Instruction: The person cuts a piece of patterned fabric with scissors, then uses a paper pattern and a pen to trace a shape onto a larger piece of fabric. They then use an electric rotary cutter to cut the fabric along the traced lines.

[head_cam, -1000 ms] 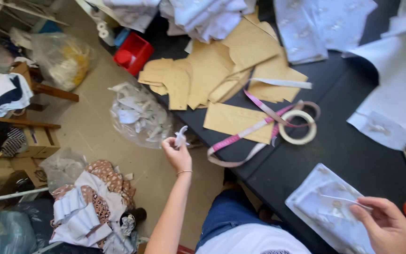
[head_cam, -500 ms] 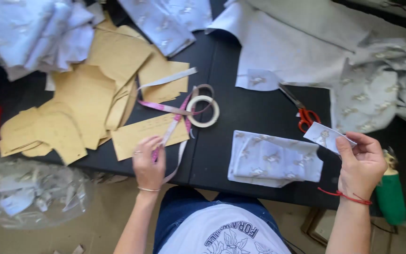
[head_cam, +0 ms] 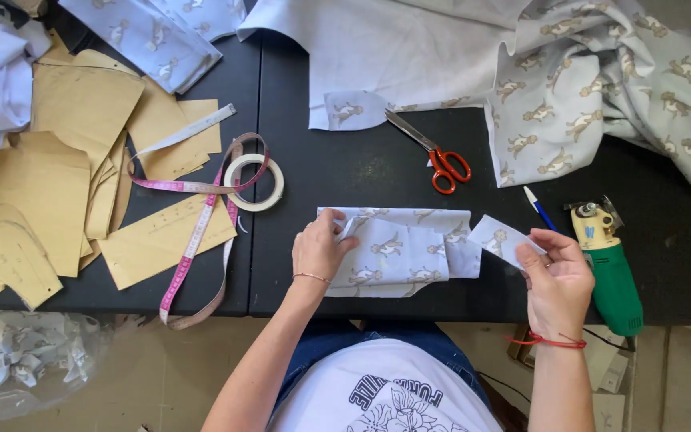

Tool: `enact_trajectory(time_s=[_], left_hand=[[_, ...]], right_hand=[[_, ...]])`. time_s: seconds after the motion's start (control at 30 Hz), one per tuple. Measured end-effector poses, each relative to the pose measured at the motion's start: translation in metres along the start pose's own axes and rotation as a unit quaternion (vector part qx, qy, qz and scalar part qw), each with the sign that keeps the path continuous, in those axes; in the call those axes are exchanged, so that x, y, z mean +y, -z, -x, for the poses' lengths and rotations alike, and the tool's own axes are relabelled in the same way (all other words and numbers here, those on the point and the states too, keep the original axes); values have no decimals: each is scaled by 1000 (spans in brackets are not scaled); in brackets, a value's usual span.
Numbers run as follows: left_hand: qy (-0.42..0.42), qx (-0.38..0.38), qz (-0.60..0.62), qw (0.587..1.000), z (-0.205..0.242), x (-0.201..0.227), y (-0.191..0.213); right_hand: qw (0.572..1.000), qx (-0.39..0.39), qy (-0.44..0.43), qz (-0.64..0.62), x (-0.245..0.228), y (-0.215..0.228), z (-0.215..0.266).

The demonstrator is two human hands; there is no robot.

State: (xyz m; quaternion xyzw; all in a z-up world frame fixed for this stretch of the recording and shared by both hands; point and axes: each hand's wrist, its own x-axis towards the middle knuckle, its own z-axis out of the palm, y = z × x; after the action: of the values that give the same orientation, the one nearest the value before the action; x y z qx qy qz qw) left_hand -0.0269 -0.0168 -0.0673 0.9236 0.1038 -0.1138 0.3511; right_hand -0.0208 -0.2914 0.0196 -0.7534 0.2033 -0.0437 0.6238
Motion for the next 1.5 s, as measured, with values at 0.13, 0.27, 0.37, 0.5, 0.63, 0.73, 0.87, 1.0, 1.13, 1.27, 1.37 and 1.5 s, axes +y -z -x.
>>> enact_trajectory(time_s=[0.13, 0.27, 0.37, 0.5, 0.63, 0.73, 0.87, 1.0, 1.13, 1.27, 1.37, 1.5], left_hand=[[-93, 10, 58, 994, 17, 10, 11], [-115, -9, 138, 984, 55, 16, 25], [-144, -19, 184, 972, 76, 23, 33], [-139, -15, 281, 950, 79, 28, 32], [-6, 140, 130, 982, 52, 12, 5], [209, 78, 95, 970, 49, 16, 11], [308, -42, 92, 946, 51, 28, 15], [276, -61, 101, 954, 45, 61, 19], [116, -117, 194, 967, 44, 128, 17], [-51, -247, 310, 917, 30, 129, -52], [-78, -221, 403, 884, 29, 122, -71], [-103, 48, 232, 966, 33, 119, -44]], right_hand=[[995, -68, -40, -61, 1, 3, -17], [980, -121, -59, -145, 17, -27, -20], [975, -185, -50, -109, 29, -52, -20], [913, -375, -57, 150, 25, -69, -18], [922, -314, 23, 226, 28, -42, -26], [941, -186, 169, 224, 13, -22, -23], [890, -219, 335, 221, 7, -36, 12], [726, -497, 389, 274, 53, -49, 17], [845, -479, -79, -226, 80, -38, 3], [782, -393, -278, -396, 49, -13, -32], [908, -310, -250, -134, 69, -7, -39], [942, -281, -157, -91, 66, -7, -35]])
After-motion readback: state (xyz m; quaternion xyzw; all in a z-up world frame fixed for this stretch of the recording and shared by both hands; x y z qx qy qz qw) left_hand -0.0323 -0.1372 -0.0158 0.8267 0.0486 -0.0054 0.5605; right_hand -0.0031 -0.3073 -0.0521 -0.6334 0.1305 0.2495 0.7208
